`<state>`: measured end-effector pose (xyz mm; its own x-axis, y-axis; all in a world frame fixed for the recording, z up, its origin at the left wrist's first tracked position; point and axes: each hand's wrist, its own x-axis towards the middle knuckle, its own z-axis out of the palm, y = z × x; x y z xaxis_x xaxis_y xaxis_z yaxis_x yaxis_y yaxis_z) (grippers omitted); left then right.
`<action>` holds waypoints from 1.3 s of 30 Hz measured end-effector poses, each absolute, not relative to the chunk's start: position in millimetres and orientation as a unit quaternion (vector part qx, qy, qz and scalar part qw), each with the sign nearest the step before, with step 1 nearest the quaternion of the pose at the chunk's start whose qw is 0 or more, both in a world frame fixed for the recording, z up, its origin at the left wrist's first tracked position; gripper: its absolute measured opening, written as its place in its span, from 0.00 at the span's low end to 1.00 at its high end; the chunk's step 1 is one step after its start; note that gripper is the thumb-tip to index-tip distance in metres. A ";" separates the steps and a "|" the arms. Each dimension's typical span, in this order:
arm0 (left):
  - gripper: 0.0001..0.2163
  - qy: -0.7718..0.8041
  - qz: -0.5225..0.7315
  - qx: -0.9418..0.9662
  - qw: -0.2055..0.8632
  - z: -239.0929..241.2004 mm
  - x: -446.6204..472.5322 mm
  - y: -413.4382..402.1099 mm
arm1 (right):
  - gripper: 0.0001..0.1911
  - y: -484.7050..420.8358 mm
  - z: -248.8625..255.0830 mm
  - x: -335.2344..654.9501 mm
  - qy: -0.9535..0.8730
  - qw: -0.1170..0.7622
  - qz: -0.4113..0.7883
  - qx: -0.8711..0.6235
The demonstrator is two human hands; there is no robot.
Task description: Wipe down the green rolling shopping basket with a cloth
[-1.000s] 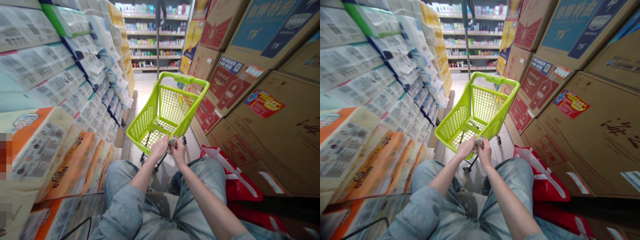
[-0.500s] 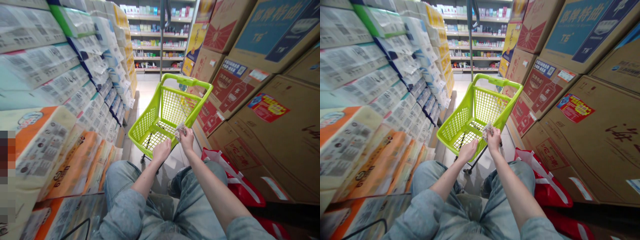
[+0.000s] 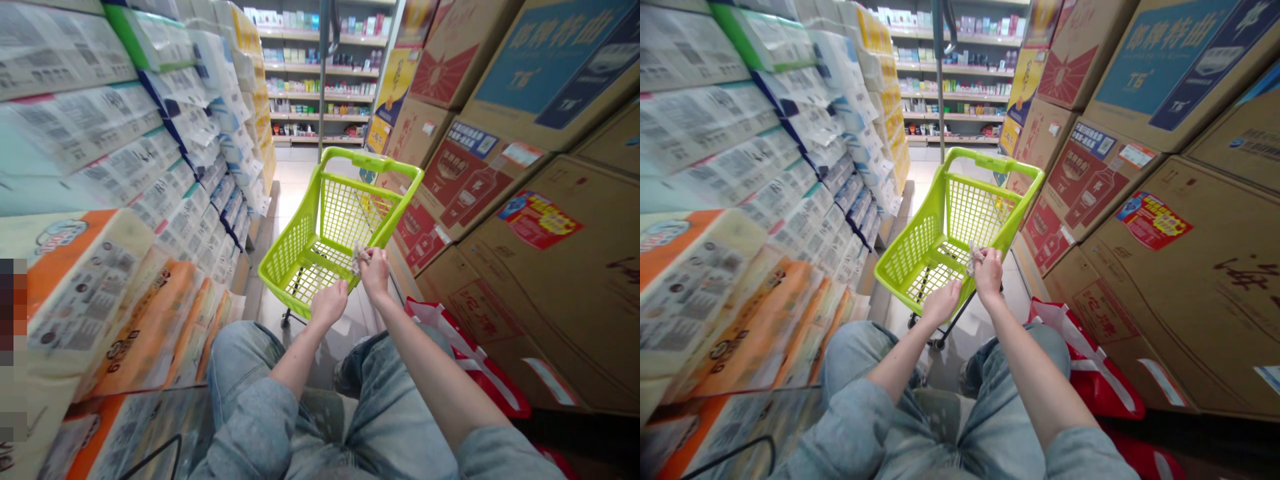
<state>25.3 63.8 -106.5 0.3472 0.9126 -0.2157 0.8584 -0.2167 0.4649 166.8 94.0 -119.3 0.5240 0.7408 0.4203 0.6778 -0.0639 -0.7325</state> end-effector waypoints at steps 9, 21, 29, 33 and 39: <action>0.24 0.460 0.014 0.857 0.230 -100.8 -8.2 78.8 | 0.07 96.6 -122.8 174.6 -0.496 0.471 0.119 -0.720; 0.22 0.448 -0.042 0.893 -0.013 -111.7 -34.8 87.1 | 0.13 74.2 -146.3 138.3 -0.436 0.569 0.067 -0.694; 0.19 0.431 -0.059 0.900 -0.014 -108.0 -30.9 87.5 | 0.14 30.1 -187.4 110.3 -0.335 0.651 0.283 -0.619; 0.19 0.435 -0.054 0.899 -0.006 -107.1 -25.4 83.1 | 0.13 29.5 -198.3 116.8 -0.329 0.649 0.287 -0.623; 0.22 0.461 -0.062 0.885 0.001 -111.6 -16.5 83.0 | 0.08 34.1 -187.9 132.3 -0.408 0.580 0.237 -0.664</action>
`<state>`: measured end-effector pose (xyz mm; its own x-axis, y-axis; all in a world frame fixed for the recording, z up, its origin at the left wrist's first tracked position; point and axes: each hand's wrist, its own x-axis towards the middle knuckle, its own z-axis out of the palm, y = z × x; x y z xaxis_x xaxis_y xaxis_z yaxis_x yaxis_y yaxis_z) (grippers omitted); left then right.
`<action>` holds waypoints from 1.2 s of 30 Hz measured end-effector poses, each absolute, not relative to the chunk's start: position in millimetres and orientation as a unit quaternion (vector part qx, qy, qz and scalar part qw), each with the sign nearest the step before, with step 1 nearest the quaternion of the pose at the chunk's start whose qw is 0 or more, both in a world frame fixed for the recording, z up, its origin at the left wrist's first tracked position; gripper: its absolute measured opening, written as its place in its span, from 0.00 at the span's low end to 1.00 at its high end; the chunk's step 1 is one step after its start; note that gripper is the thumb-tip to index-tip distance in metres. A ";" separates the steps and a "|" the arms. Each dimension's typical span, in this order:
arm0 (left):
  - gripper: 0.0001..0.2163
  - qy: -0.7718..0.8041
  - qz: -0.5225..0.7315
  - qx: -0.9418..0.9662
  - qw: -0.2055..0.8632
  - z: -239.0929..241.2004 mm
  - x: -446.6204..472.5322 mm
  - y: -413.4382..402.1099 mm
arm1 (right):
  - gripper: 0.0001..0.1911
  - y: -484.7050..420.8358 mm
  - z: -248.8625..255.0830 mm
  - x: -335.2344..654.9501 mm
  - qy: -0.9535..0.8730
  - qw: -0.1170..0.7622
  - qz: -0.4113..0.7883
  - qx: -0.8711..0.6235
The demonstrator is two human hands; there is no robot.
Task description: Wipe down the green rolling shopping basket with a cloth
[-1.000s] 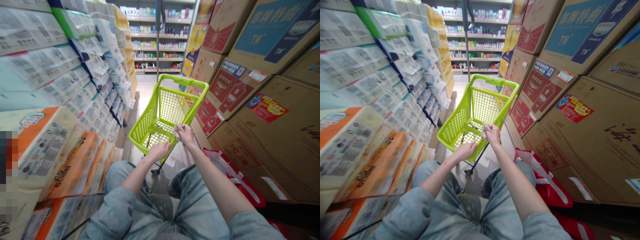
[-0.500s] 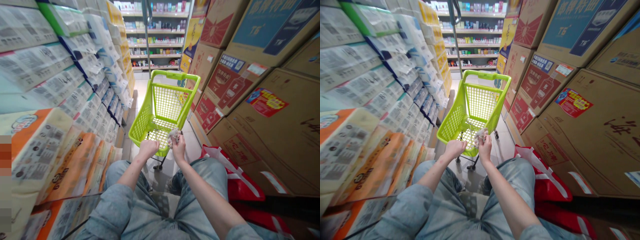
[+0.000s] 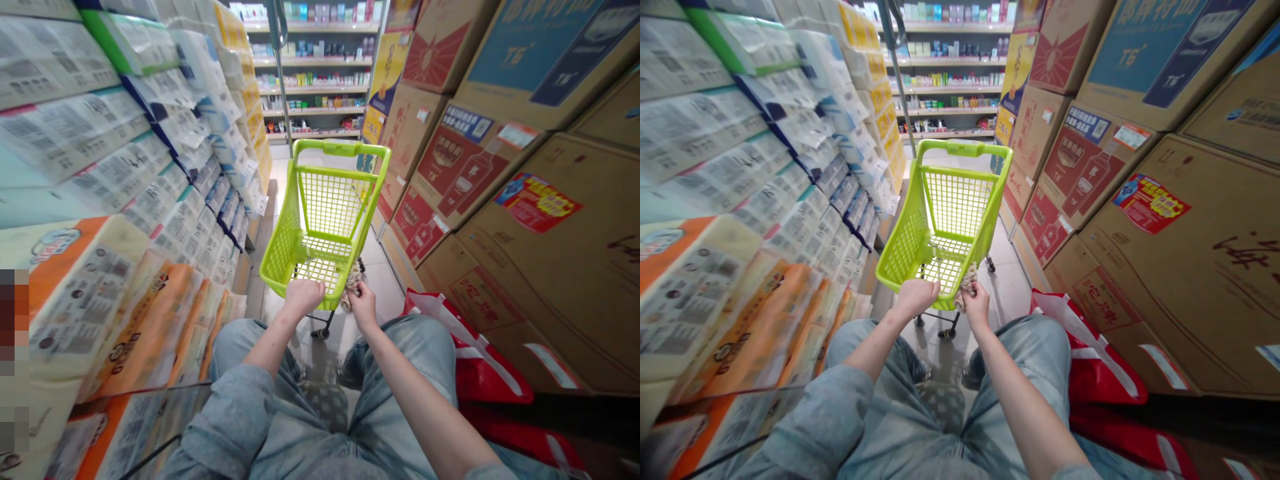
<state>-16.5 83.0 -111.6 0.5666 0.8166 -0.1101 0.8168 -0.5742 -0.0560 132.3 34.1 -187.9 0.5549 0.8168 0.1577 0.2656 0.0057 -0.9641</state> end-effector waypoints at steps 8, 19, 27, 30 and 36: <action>0.18 0.421 -0.060 0.905 0.002 -116.4 -13.0 89.0 | 0.05 39.7 -172.6 150.2 -0.481 0.478 0.262 -0.687; 0.18 0.419 -0.045 0.907 0.009 -115.6 -3.4 76.6 | 0.12 -4.7 -215.2 119.7 -0.340 0.536 0.244 -0.733; 0.17 0.404 -0.019 0.914 -0.002 -119.9 -0.8 75.1 | 0.13 -21.6 -192.5 94.7 -0.393 0.592 0.153 -0.687; 0.18 0.409 -0.015 0.912 -0.003 -121.4 -0.5 75.1 | 0.10 -18.2 -198.9 97.3 -0.392 0.596 0.146 -0.685; 0.17 0.421 -0.007 0.907 0.010 -123.4 1.9 75.0 | 0.07 -4.3 -240.2 107.9 -0.380 0.539 0.197 -0.726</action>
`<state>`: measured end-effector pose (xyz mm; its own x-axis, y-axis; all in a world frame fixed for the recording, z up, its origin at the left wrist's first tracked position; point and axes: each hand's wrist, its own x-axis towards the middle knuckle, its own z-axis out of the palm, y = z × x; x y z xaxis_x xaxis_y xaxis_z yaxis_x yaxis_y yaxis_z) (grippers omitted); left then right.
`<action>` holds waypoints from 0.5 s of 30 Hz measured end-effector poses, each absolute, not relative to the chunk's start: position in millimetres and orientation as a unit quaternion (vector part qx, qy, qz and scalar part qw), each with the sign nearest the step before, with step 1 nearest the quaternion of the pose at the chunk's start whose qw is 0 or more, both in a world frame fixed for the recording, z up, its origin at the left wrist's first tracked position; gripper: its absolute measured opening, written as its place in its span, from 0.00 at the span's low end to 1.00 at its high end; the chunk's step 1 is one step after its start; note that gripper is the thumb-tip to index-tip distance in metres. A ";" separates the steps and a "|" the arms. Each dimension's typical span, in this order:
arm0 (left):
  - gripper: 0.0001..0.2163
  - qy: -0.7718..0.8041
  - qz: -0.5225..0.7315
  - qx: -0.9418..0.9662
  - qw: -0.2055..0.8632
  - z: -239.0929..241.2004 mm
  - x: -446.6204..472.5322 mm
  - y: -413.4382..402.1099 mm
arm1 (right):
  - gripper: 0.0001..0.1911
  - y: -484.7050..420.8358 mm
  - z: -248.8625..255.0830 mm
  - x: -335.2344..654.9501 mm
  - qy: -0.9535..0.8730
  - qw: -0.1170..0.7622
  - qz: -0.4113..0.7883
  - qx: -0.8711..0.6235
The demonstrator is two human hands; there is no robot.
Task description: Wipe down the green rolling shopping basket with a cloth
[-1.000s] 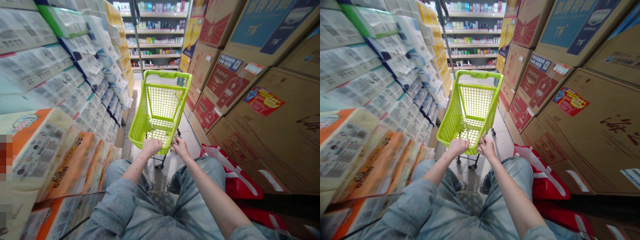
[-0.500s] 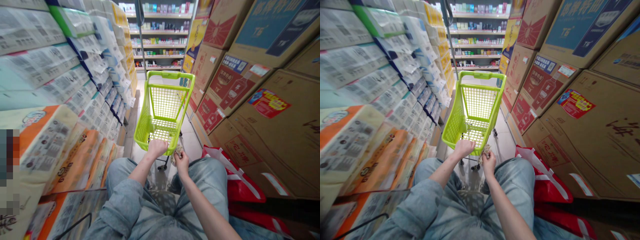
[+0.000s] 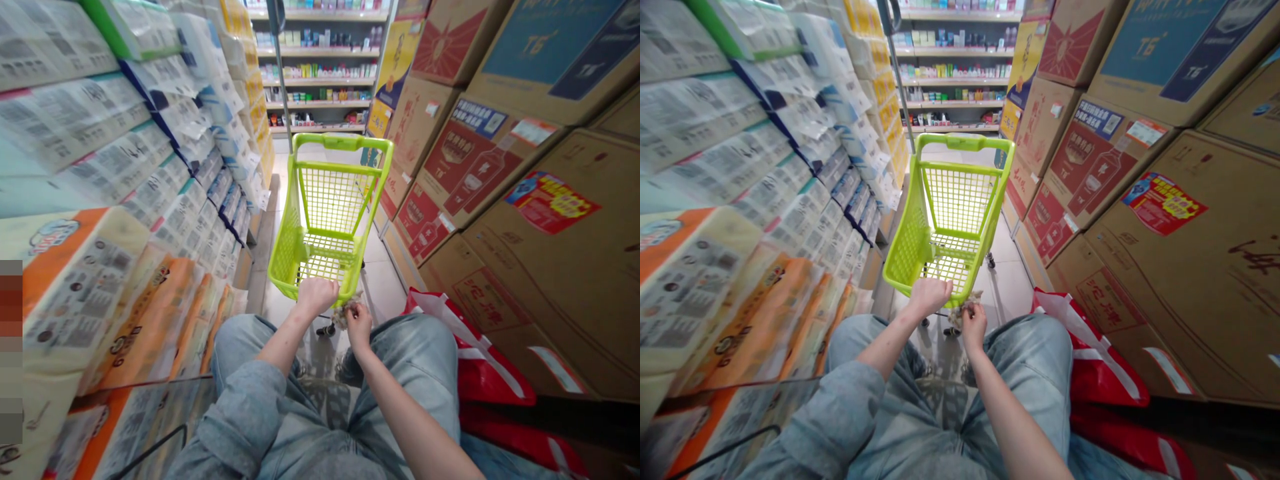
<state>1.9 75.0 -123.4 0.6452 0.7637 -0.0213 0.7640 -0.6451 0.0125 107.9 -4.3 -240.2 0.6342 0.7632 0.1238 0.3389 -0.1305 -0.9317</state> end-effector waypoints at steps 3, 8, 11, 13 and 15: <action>0.18 0.423 -0.001 0.906 0.010 -124.0 3.4 75.2 | 0.08 0.6 -254.3 112.8 -0.378 0.516 0.232 -0.733; 0.19 0.435 0.002 0.900 0.011 -123.6 4.8 75.5 | 0.11 1.9 -249.6 115.6 -0.400 0.489 0.289 -0.719; 0.19 0.439 0.003 0.898 0.017 -122.5 6.4 74.5 | 0.12 2.9 -231.1 105.1 -0.432 0.481 0.331 -0.687; 0.18 0.445 0.003 0.895 0.024 -121.5 8.1 73.5 | 0.12 4.5 -217.3 95.0 -0.448 0.489 0.349 -0.662; 0.17 0.446 0.002 0.895 0.028 -120.6 9.9 72.7 | 0.12 5.0 -208.1 88.1 -0.451 0.499 0.356 -0.649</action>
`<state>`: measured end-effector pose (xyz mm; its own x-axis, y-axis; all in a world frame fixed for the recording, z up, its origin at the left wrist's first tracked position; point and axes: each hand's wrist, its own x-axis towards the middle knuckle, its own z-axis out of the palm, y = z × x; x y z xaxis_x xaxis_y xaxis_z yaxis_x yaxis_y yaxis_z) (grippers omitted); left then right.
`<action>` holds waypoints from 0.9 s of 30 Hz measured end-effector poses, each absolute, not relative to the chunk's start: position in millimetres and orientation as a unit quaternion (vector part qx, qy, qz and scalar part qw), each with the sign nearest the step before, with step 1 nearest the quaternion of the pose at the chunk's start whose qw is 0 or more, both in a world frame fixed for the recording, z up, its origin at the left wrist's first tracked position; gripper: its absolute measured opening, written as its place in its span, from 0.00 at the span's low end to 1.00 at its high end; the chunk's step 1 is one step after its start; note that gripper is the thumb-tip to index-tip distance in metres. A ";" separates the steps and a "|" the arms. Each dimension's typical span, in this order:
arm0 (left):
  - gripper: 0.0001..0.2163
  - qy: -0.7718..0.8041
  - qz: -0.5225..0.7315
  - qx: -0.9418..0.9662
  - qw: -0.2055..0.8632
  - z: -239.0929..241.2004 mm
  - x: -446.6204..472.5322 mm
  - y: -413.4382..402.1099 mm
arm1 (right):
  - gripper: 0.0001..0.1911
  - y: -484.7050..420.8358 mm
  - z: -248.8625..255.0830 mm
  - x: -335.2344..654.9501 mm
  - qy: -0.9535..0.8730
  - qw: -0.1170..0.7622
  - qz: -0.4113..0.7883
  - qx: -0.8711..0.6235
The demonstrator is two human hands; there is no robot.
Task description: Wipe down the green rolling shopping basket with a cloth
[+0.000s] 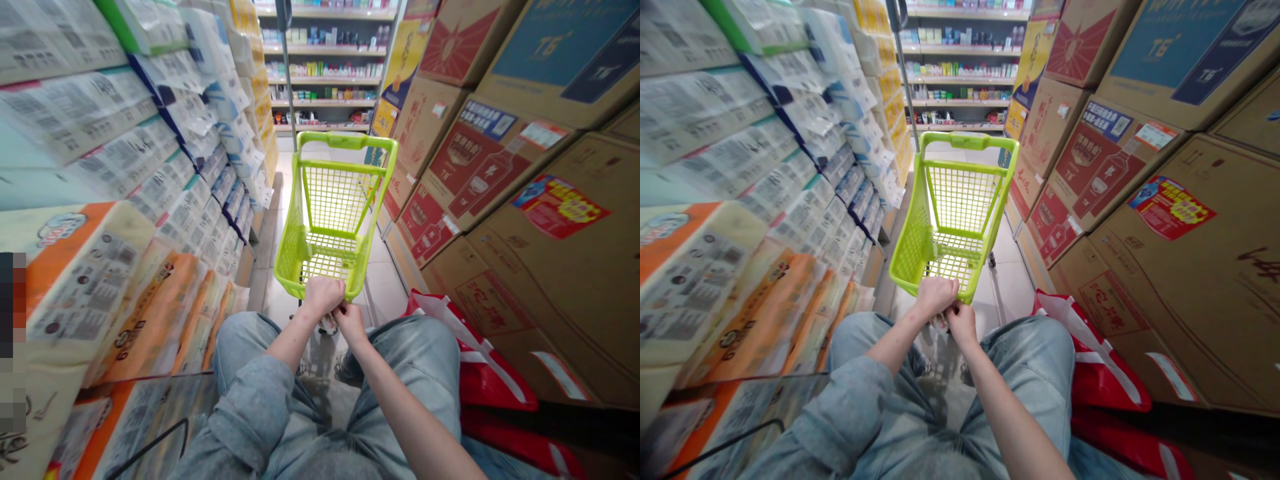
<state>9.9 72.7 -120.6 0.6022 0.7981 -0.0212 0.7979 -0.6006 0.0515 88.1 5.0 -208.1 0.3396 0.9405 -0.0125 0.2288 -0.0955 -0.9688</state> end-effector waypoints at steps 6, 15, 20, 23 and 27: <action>0.16 0.424 0.004 0.905 0.023 -121.0 12.5 72.9 | 0.12 -9.7 -219.7 111.9 -0.407 0.493 0.353 -0.683; 0.14 0.407 0.015 0.913 -0.001 -122.9 14.3 73.5 | 0.19 -0.1 -190.3 135.9 -0.249 0.665 0.370 -0.599; 0.17 0.416 0.016 0.909 0.007 -122.7 17.3 75.3 | 0.19 -3.8 -173.2 140.8 -0.266 0.682 0.318 -0.603; 0.18 0.424 0.017 0.906 0.011 -122.9 18.9 76.2 | 0.19 -3.7 -161.3 144.8 -0.367 0.617 0.226 -0.659; 0.17 0.430 0.011 0.903 0.013 -123.7 18.6 76.6 | 0.16 5.0 -145.8 146.4 -0.484 0.522 0.142 -0.688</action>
